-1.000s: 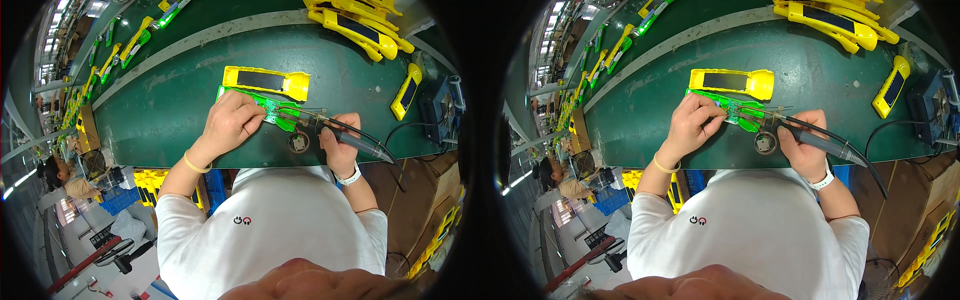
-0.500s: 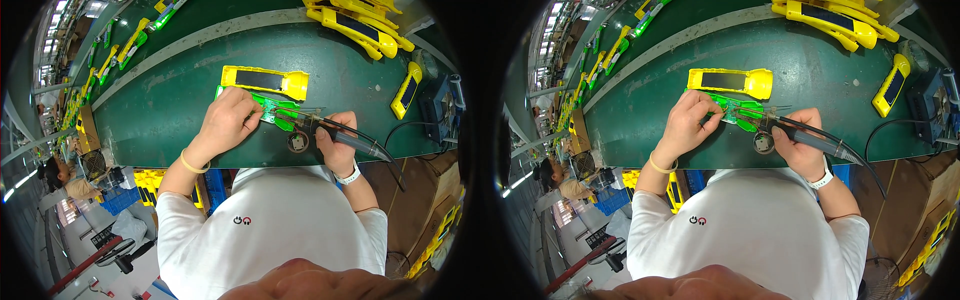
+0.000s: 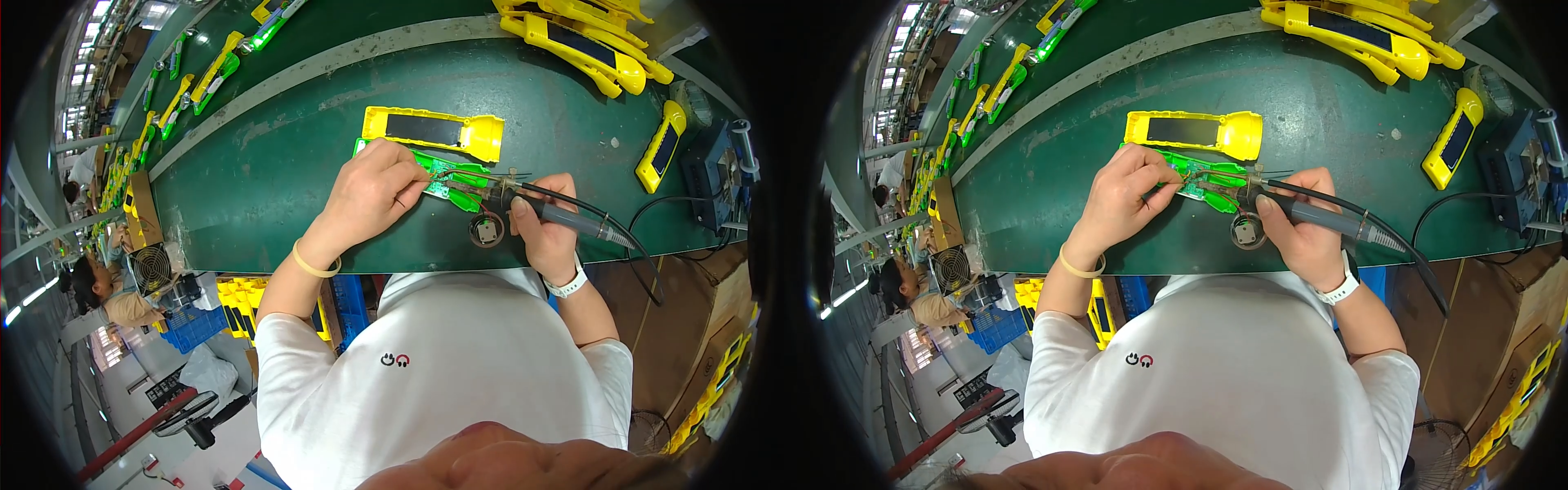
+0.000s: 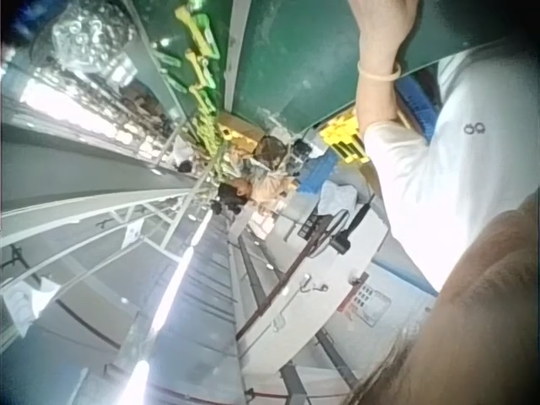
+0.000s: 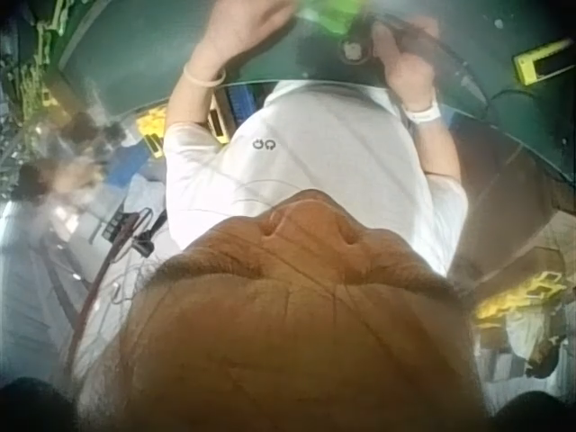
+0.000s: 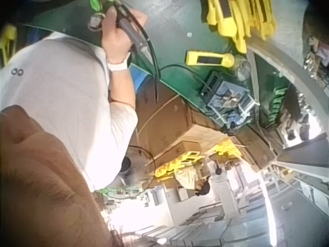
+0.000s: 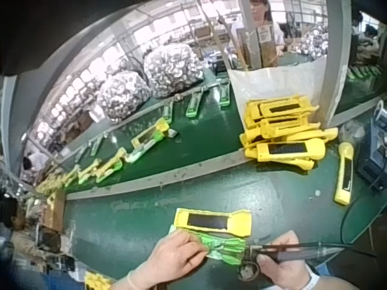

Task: Soldering components and wires onto a circuit board for portable flashlight assembly.

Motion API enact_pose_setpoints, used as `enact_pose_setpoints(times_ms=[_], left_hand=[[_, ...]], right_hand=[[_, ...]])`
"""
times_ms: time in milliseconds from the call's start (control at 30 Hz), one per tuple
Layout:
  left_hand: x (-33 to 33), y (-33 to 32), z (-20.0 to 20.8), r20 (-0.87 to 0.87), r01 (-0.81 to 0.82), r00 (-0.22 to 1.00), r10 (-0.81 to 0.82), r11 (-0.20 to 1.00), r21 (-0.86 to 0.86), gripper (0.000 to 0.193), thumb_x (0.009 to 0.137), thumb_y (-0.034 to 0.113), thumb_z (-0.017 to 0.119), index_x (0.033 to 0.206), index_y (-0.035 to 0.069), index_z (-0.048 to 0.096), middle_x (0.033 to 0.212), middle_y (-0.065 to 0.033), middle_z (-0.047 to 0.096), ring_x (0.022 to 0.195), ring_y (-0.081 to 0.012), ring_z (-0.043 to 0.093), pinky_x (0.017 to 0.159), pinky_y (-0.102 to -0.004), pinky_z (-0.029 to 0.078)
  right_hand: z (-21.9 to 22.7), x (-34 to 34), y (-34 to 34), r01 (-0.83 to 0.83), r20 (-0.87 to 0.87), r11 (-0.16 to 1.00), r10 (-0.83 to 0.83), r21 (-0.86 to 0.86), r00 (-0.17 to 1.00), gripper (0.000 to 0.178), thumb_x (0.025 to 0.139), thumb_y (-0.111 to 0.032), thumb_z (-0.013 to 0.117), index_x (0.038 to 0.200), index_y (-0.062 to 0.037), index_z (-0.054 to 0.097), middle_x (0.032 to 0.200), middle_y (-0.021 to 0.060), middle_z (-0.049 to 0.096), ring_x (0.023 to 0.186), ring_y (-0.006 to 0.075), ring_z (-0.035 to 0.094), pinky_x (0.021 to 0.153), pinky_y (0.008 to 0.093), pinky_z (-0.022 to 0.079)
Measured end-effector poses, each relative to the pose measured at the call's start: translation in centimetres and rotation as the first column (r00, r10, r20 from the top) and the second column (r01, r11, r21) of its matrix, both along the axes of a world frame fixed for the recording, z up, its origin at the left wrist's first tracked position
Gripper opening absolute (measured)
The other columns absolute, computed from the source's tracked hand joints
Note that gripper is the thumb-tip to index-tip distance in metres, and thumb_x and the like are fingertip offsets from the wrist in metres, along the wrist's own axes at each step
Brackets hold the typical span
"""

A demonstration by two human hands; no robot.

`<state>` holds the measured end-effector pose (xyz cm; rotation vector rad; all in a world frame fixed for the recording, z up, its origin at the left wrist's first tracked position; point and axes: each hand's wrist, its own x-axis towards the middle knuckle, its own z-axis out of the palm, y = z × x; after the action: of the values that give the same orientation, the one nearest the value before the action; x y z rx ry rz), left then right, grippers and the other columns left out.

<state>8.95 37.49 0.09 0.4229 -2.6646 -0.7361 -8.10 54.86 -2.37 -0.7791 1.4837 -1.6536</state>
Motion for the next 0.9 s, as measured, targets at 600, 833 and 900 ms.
enact_pose_setpoints(times_ms=[600, 833, 900], left_hand=[[-0.21, 0.46, 0.25, 0.006, -0.038, 0.999, 0.038, 0.999, 0.004, 0.008, 0.07, 0.006, 0.066, 0.076, 0.006, 0.061, 0.079, -0.0067, 0.054, 0.077, -0.0251, 0.054, 0.066, -0.0347, 0.047], [-0.2, 0.52, 0.41, 0.033, -0.043, 0.999, 0.043, 0.999, 0.011, 0.008, 0.07, 0.006, 0.066, 0.076, 0.006, 0.06, 0.079, -0.007, 0.054, 0.077, -0.0256, 0.053, 0.067, -0.0352, 0.046], [-0.18, 0.64, 0.27, 0.009, -0.049, 0.999, 0.05, 0.999, -0.016, 0.011, 0.07, 0.009, 0.068, 0.076, 0.005, 0.06, 0.079, -0.0077, 0.053, 0.077, -0.0261, 0.053, 0.067, -0.0353, 0.046]], right_hand=[[0.34, -0.33, 0.57, 0.028, 0.046, 0.998, -0.026, -0.052, 0.999, 0.027, 0.085, -0.009, 0.061, 0.094, -0.0044, 0.037, 0.074, 0.0034, 0.052, 0.057, 0.0056, 0.048, 0.05, 0.0187, 0.041], [0.17, -0.4, 0.71, 0.001, 0.028, 0.999, 0.001, -0.044, 1.0, 0.027, 0.085, -0.01, 0.061, 0.094, -0.0042, 0.037, 0.074, 0.0033, 0.051, 0.058, 0.0056, 0.048, 0.051, 0.0187, 0.041], [0.17, -0.39, 0.7, 0.019, 0.041, 0.999, -0.018, -0.042, 0.999, 0.027, 0.084, -0.01, 0.062, 0.094, -0.0042, 0.037, 0.073, 0.0034, 0.051, 0.058, 0.0056, 0.048, 0.051, 0.0187, 0.041]])
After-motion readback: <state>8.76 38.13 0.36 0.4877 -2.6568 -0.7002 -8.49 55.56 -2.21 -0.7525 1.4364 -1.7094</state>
